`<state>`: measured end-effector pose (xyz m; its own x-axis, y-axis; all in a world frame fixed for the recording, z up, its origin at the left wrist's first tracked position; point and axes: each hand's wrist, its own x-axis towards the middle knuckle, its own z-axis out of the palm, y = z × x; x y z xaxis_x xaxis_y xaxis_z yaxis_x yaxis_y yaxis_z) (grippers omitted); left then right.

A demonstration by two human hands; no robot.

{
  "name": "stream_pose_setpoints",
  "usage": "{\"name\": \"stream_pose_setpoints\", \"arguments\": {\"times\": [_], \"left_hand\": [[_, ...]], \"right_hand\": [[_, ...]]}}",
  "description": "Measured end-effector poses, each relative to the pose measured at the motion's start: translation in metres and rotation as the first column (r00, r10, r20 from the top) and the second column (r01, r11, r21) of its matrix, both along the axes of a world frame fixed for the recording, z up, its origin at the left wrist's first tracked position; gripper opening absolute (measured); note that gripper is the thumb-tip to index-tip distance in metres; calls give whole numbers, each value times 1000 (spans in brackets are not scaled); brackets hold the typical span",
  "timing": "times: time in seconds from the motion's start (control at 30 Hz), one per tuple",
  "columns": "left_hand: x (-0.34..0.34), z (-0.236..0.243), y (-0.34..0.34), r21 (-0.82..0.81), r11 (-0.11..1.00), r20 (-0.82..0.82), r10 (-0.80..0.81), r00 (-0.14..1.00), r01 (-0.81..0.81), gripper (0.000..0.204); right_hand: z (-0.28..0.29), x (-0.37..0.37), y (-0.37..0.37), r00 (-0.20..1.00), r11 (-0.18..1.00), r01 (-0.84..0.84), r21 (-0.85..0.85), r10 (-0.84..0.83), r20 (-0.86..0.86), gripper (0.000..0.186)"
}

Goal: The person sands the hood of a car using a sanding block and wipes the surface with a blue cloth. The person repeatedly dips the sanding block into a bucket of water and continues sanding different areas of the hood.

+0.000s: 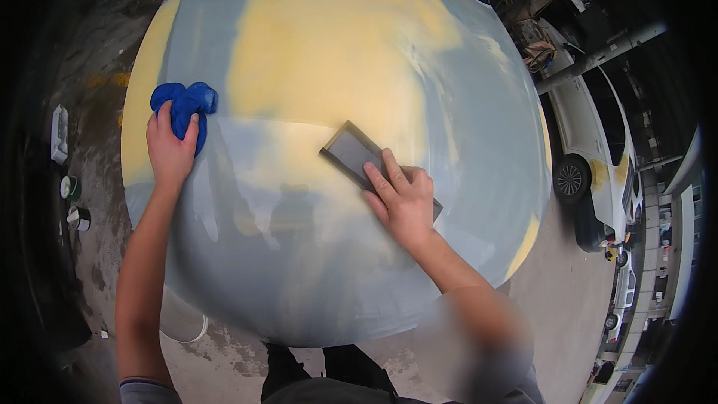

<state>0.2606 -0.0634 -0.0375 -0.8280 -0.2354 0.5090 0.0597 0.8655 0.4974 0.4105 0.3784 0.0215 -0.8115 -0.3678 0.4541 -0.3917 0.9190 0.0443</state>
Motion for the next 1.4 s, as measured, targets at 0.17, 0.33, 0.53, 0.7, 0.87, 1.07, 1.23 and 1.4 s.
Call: {"name": "stream_pose_setpoints", "arguments": {"times": [0.17, 0.33, 0.53, 0.7, 0.87, 1.07, 1.23, 1.4], "left_hand": [[-11, 3, 38, 99, 987, -35, -124, 992, 127, 65], [-19, 11, 32, 62, 994, -44, -84, 996, 86, 66], [1, 2, 3, 32, 999, -8, -22, 1000, 22, 66], [-4, 8, 28, 117, 986, -2, -116, 993, 116, 66], [-9, 7, 29, 74, 992, -67, -98, 993, 103, 64], [3, 4, -1, 13, 1000, -18, -12, 1000, 13, 65], [3, -5, 9, 35, 998, 14, -42, 999, 42, 67], [-12, 7, 37, 64, 991, -52, -111, 992, 114, 67]], "right_hand": [[32, -238, 40, 976, 979, 201, 19, -198, -94, 43], [24, -225, 12, 967, 970, 242, -27, -244, -69, 45], [1, -11, -28, 999, 999, -46, 8, 46, -4, 54], [19, -206, -5, 994, 994, 103, 21, -102, -46, 46], [21, -252, -13, 966, 967, 256, -1, -256, -42, 45], [0, 9, -62, 1000, 1000, -18, -20, 18, 9, 59], [4, -137, -53, 995, 998, -57, -6, 56, -85, 46], [19, -261, -28, 965, 968, 250, -11, -251, -82, 41]]}}
